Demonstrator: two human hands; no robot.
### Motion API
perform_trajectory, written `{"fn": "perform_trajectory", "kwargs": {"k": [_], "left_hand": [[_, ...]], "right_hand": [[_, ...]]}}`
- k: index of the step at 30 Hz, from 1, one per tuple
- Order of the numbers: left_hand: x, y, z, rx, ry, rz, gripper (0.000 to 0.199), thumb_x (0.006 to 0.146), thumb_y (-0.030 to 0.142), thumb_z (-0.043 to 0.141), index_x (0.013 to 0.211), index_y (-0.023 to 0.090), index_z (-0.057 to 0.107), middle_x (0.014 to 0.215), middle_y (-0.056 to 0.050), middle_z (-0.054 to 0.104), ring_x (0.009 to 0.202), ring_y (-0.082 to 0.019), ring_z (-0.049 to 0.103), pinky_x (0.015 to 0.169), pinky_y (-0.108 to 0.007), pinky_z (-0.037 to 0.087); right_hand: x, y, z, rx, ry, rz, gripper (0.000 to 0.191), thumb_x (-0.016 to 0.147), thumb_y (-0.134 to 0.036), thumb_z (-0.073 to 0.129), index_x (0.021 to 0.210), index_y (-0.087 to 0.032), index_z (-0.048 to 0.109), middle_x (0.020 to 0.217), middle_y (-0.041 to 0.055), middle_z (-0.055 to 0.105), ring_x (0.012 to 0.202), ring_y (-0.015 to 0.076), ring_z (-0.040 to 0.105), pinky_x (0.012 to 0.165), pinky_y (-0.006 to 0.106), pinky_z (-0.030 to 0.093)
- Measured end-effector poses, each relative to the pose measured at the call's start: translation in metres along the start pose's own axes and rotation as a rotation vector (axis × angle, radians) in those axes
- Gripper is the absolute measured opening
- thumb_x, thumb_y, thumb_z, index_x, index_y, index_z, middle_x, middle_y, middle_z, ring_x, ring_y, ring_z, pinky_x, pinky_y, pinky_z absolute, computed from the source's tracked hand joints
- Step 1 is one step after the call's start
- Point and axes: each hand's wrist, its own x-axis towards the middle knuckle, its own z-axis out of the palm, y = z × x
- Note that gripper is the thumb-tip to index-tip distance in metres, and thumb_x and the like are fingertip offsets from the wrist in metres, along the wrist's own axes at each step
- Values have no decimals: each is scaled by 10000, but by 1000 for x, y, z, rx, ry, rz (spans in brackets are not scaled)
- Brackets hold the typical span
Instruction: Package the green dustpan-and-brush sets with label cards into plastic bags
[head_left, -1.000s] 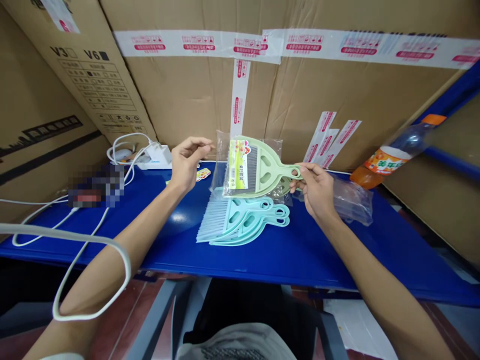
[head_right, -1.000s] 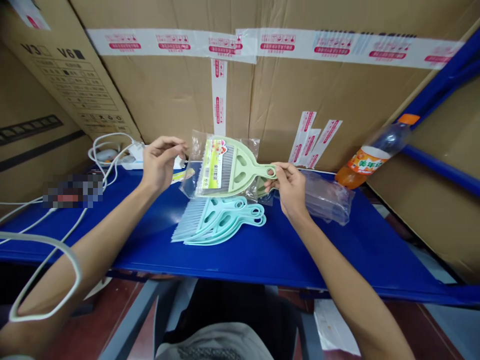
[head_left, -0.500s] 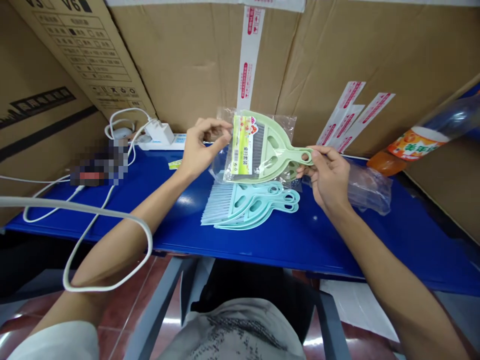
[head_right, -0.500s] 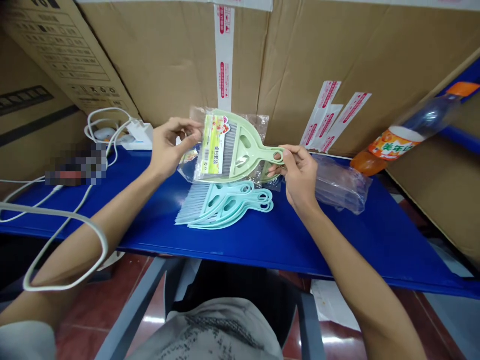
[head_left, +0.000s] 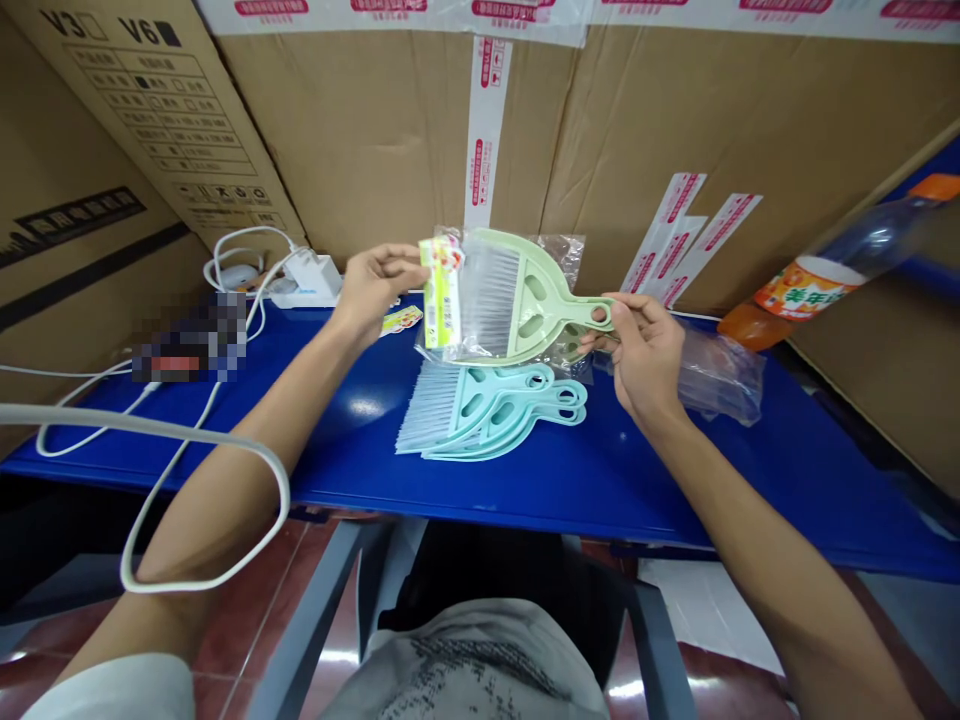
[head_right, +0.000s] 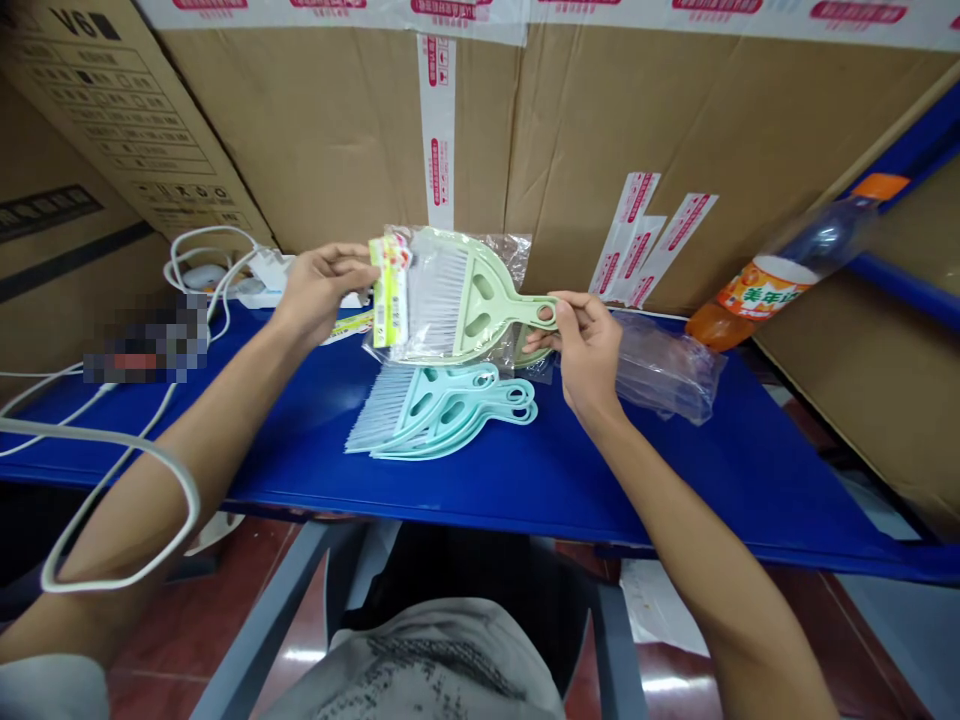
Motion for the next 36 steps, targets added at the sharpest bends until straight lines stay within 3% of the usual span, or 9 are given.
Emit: {"fn": "perform_trajectory", "kwargs": {"k": [3,8,10,13,17,22,29,32,36], "left_hand": [[25,-12,-45,174,15,26,164,861,287,878,945,217,755,834,4,761,739,-140,659,797,-318,593],[34,-33,-85,681,-271,-9,62,791,226,826,836,183,823,733,-29,753,716,-218,629,889,-417,550],[29,-38,-80,827,-366,50,67,736,225,815,796,201,833,802,-71,786,838,-283,672,1025,-490,513],[22,-27,-60,878,-304,263,113,773,324,827,819,223,846,987,-119,815,1107,-349,659,1197,-576,393],[-3,20,-24,528,-153,391,264,982,453,712,983,238,866,994,-101,805,942,-262,692,1003,-463,542],[-44,52,26,364,-183,494,199,920,393,823,1051,244,833,1089,-73,776,986,-228,703,914,-378,575],[-37,17,41,-25,-106,104,457,780,301,942,1150,221,685,923,-36,720,809,-172,691,685,-271,577],[-37,19,38,-113,-213,-65,451,725,373,1000,1027,180,726,869,-52,759,806,-189,737,752,-308,623],[-45,33,37,-170,-351,-223,515,667,496,1036,977,167,788,894,-92,822,824,-255,799,777,-382,666]], "right_hand": [[11,5,-12,-6,75,-34,402,895,-617,805,1051,-274,663,906,26,718,750,198,765,635,334,667],[26,17,-28,18,131,-17,418,866,-606,827,1037,-273,642,893,12,712,722,184,760,619,313,657],[27,20,-29,23,134,10,430,857,-609,828,1036,-267,638,876,3,705,678,168,742,613,307,657],[23,19,-23,61,121,58,444,837,-597,855,1034,-256,650,860,-7,700,646,152,726,618,304,668],[11,10,-11,126,54,86,447,825,-576,900,1033,-251,675,873,-13,712,639,141,726,630,305,688],[1,-2,-3,118,-28,62,426,864,-584,881,1056,-261,682,888,-9,708,689,163,752,686,347,718],[-2,-5,0,96,-62,73,471,860,-636,852,1078,-280,635,938,-6,692,741,164,762,741,351,712],[-3,-12,1,150,-142,115,481,826,-614,889,1057,-281,630,931,-17,696,740,163,764,760,352,703],[1,-26,-5,205,-334,299,502,842,-696,812,1047,-257,680,767,-15,685,579,181,694,560,340,634]]}}
